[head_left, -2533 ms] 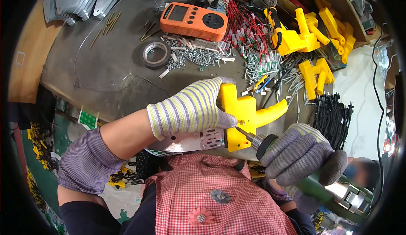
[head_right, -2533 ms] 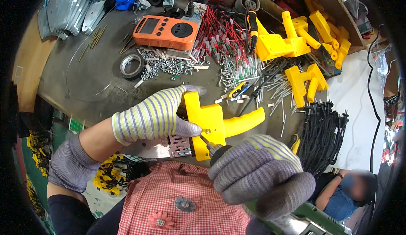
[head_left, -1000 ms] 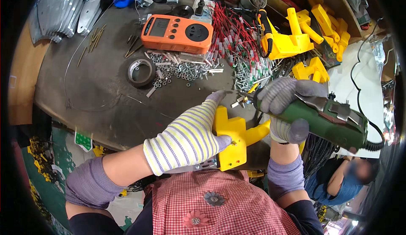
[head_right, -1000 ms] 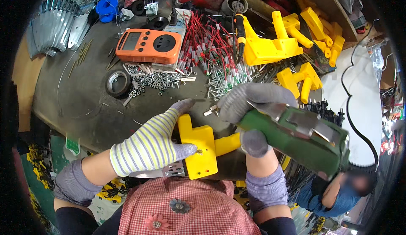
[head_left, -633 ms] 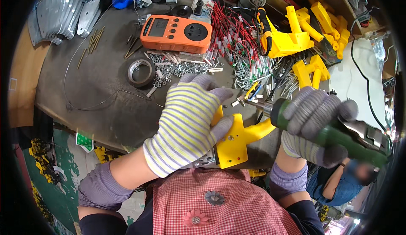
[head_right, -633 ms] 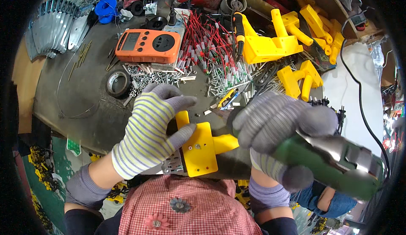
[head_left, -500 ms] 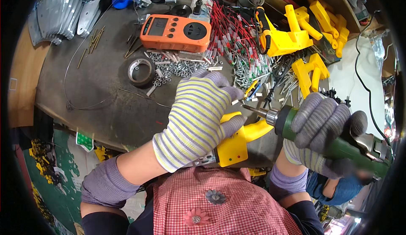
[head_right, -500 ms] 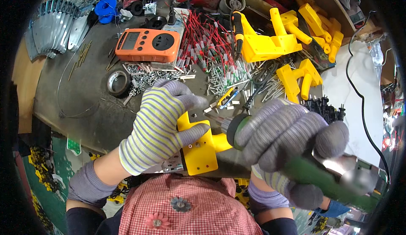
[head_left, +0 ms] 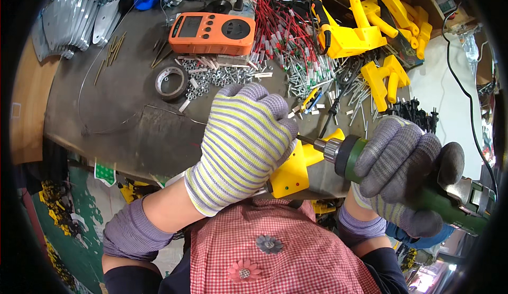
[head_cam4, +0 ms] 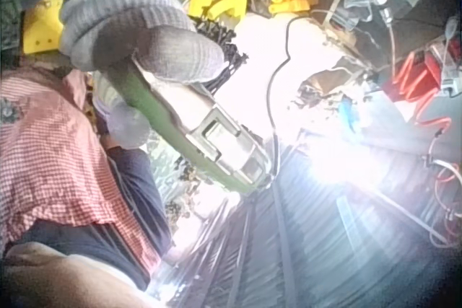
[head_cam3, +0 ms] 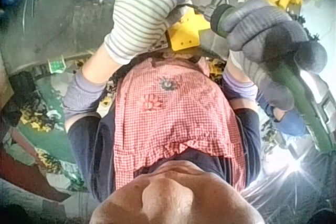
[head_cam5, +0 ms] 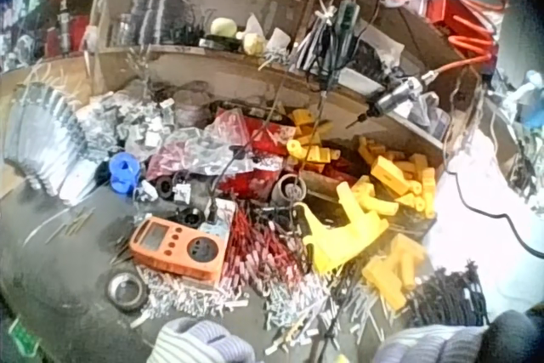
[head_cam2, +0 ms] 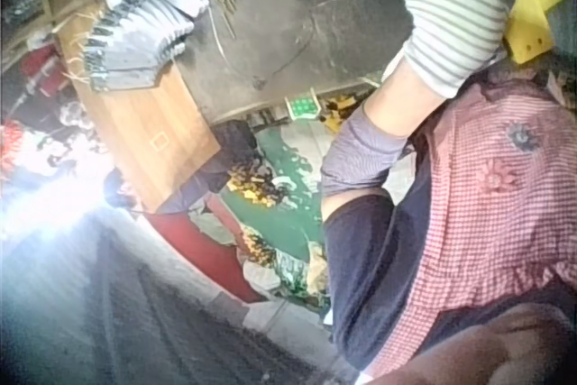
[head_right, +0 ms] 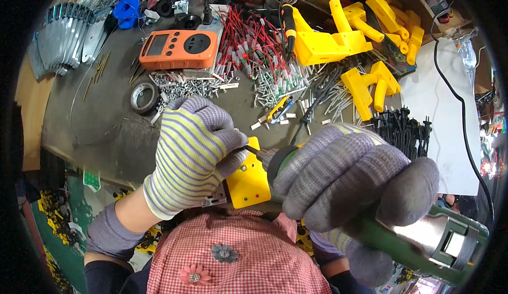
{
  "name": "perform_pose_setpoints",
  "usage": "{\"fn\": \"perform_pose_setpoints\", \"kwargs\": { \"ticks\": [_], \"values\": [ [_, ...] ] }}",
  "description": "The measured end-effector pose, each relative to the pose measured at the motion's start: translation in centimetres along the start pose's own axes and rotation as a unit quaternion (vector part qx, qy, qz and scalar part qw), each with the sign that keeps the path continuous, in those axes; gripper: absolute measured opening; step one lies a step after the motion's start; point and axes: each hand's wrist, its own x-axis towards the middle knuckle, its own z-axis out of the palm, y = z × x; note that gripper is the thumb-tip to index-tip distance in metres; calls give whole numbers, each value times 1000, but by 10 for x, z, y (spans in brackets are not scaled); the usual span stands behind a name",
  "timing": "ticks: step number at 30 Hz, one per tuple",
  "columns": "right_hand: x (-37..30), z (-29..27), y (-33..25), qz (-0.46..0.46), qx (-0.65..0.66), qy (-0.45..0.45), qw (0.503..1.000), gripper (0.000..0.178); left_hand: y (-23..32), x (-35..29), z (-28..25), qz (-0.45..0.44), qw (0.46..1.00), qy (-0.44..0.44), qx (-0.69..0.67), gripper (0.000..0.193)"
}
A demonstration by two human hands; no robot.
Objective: Soldering and assembling the internal electrical components of a yellow handheld device housing.
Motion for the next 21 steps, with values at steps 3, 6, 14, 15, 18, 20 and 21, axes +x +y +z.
{"fn": "perform_pose_setpoints", "kwargs": {
  "ticks": [3,6,14,15,18,20,21],
  "values": [
    [0,6,-5,11,7,-2,1000,72,-1,-10,-3,10,1000,-4,17,30],
    [-5,13,-8,35,-1,21,999,74,-9,-36,-15,-49,998,-31,-19,74],
    [-10,7,16,64,67,7,996,64,-6,-71,-11,-110,987,-116,-27,94],
    [-10,8,17,64,66,6,996,64,-7,-72,-9,-109,987,-115,-28,94],
    [-9,13,20,89,49,43,994,62,-4,-75,-8,-115,987,-107,-26,93],
    [-9,18,22,103,40,66,992,62,-4,-74,-10,-115,987,-114,-14,92],
    [-9,21,22,111,36,78,990,61,-5,-74,-10,-115,987,-113,-14,92]
  ]
}}
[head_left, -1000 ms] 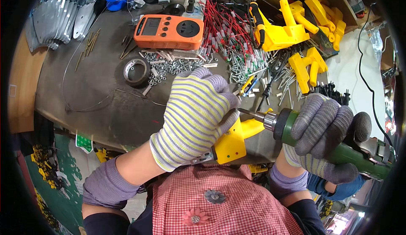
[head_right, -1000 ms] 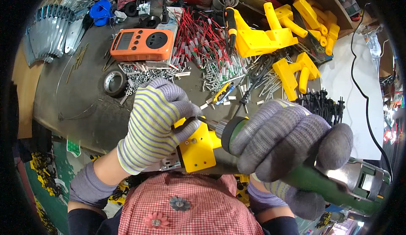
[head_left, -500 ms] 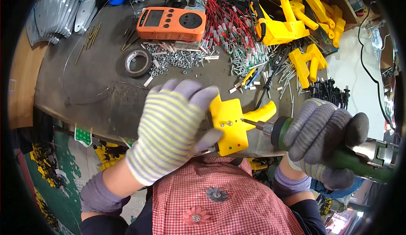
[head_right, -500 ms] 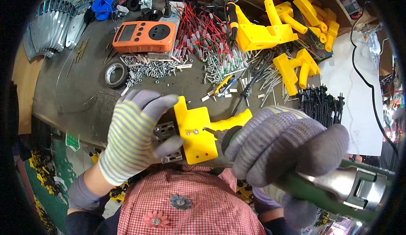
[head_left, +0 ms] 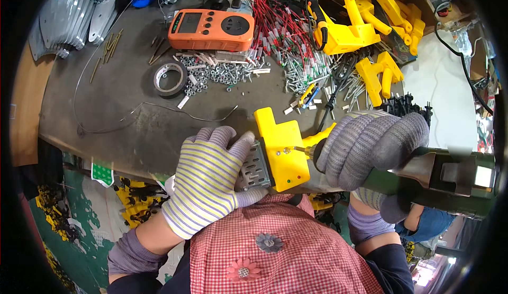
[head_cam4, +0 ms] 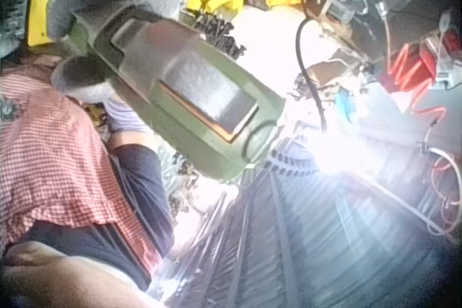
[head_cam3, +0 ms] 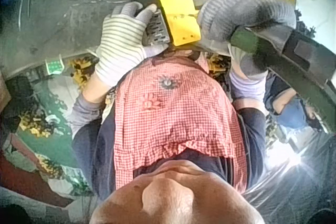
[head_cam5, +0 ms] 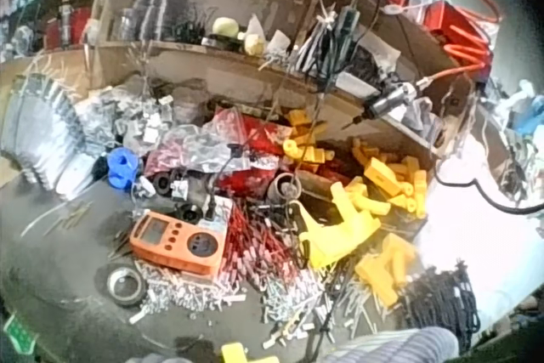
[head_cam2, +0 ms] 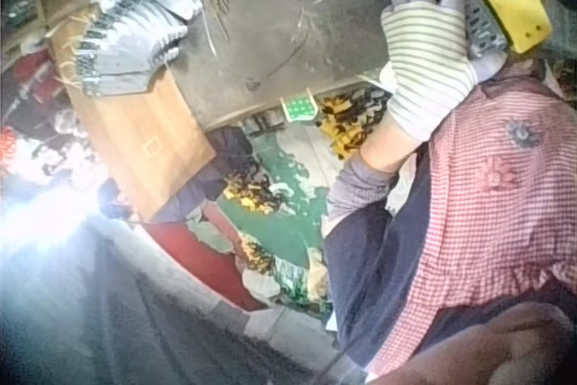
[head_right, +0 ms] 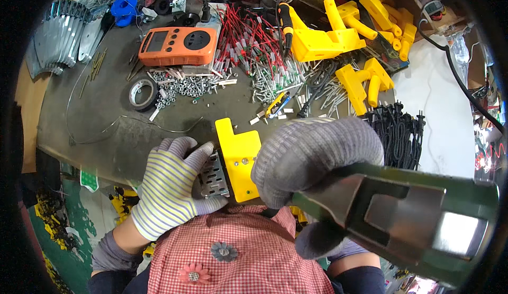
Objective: Soldering and assembling the internal electrical components of a yellow handheld device housing.
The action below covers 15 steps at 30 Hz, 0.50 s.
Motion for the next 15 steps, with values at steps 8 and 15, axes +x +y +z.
{"fn": "perform_pose_setpoints", "kwargs": {
  "ticks": [8,15],
  "values": [
    [-1,23,2,45,-33,103,993,60,7,8,-6,-21,999,-40,18,90],
    [-9,16,-1,48,-117,195,973,60,16,15,-11,-56,993,-98,28,93]
  ]
}}
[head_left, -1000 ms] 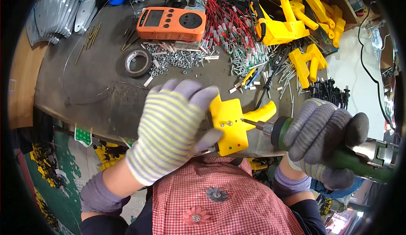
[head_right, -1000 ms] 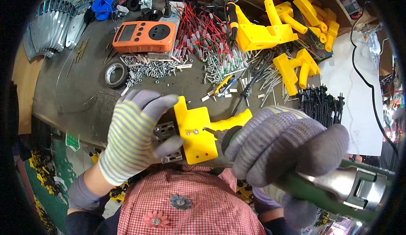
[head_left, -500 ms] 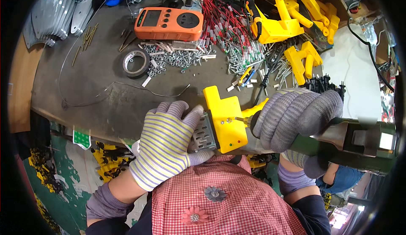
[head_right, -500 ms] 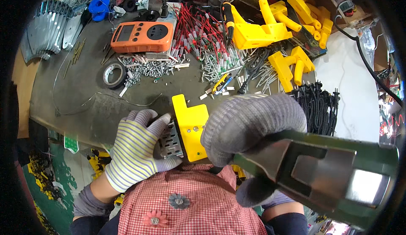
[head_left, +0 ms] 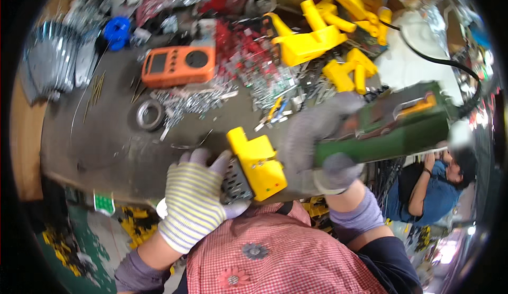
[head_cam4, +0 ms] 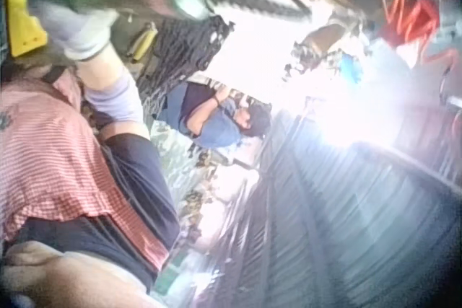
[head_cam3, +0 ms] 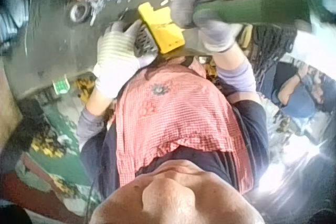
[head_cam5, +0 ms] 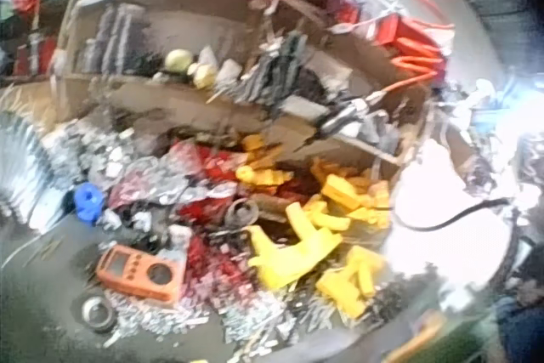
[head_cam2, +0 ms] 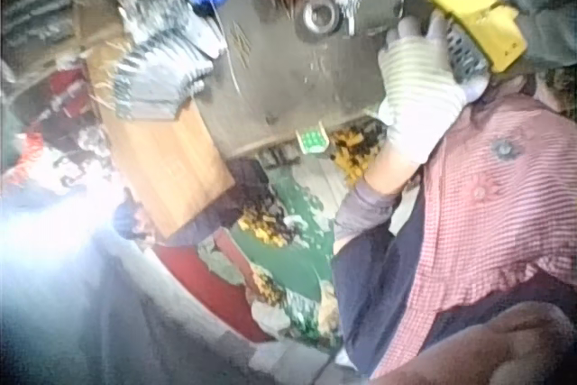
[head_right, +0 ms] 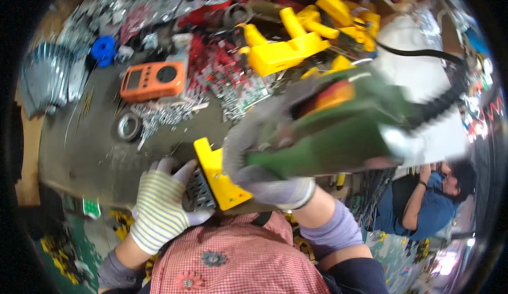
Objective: Soldering and assembling the internal electrical components of a yellow handheld device housing.
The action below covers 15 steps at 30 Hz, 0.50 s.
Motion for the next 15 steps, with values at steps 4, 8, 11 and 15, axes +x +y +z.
{"fn": "perform_pose_setpoints", "kwargs": {
  "ticks": [4,8,11,15],
  "values": [
    [-17,-19,21,30,-71,23,997,59,-7,-2,10,61,995,75,9,89],
    [17,-26,-30,-9,189,-4,982,59,-13,-5,10,49,997,59,10,88],
    [7,-63,-44,81,117,221,965,58,-13,1,0,62,997,36,-4,84],
    [-28,-145,23,195,-308,324,873,71,-34,1,-14,139,988,5,-66,65]
  ]
}}
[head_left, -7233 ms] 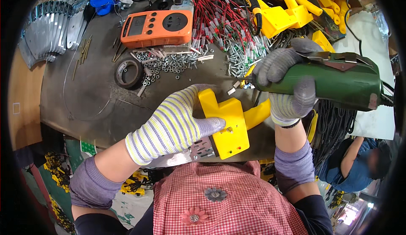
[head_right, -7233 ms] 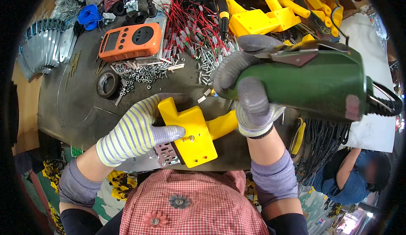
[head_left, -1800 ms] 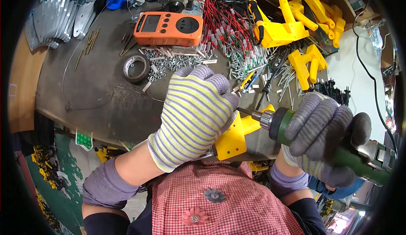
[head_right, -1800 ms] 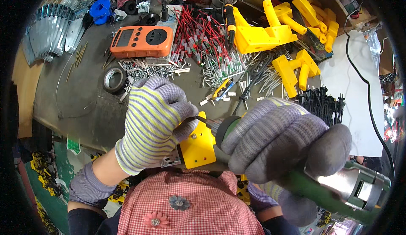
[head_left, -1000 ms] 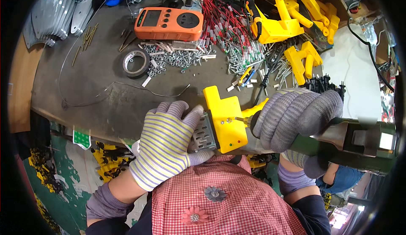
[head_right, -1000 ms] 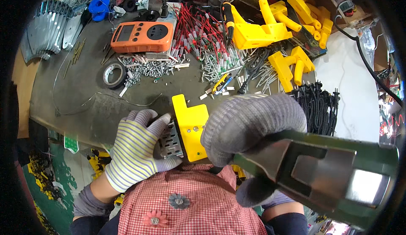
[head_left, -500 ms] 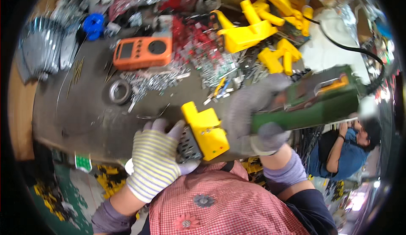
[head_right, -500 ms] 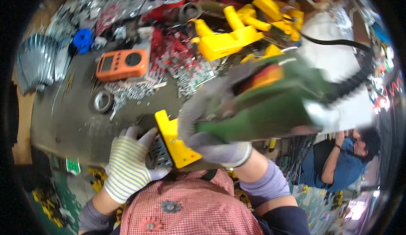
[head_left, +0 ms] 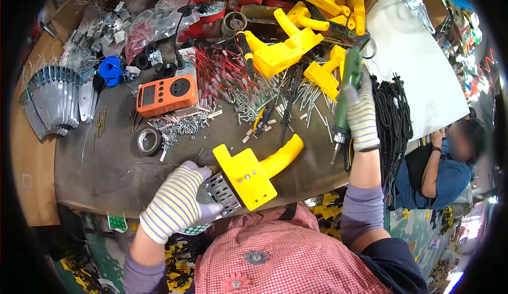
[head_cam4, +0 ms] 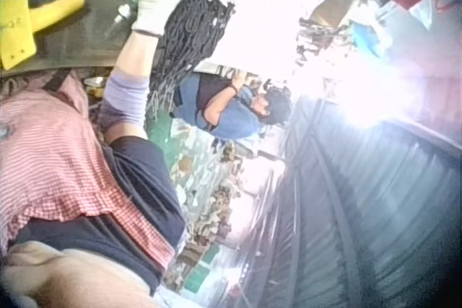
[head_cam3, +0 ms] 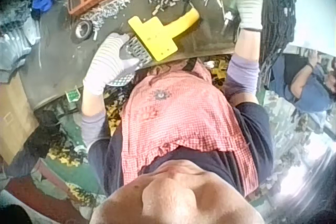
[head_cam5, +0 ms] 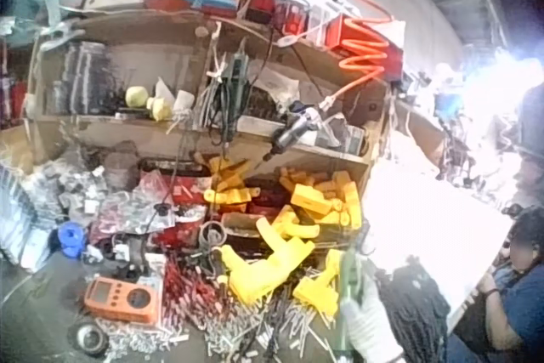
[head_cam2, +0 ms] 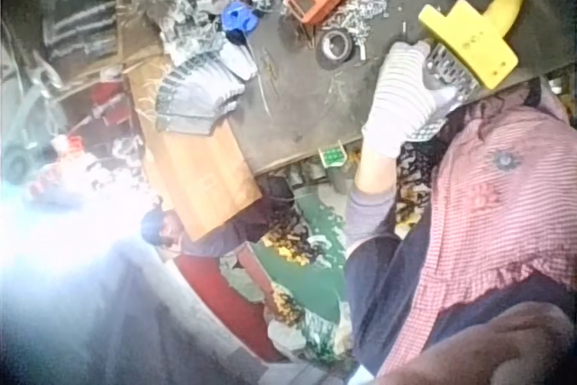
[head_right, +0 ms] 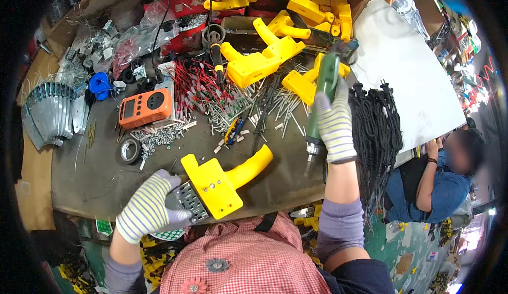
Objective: Soldering and assembling the internal electrical components of a yellow handheld device housing.
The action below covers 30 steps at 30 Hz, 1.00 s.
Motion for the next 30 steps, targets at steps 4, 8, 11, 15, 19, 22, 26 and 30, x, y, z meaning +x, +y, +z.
{"fn": "perform_pose_setpoints", "kwargs": {
  "ticks": [4,8,11,15,19,22,26,30],
  "values": [
    [7,-8,39,-8,-381,64,922,83,10,13,-20,-101,968,-81,-215,53],
    [9,-12,8,84,-513,2,854,75,29,-6,-27,8,992,11,122,53],
    [-5,-10,12,-91,-544,54,832,50,4,-16,-2,114,947,91,286,55],
    [-31,50,-13,-398,-334,-174,836,33,-10,-36,16,109,956,104,252,65],
    [-16,67,-4,-414,-356,-257,797,28,-10,-23,19,114,969,115,189,62],
    [-2,71,-3,-437,-351,-290,776,27,-5,-16,9,105,969,112,195,61],
    [11,62,-6,-478,-261,-289,787,29,13,17,1,18,968,250,21,43],
    [7,52,-20,-425,-113,-315,841,21,13,68,5,149,978,148,-3,40]
  ]
}}
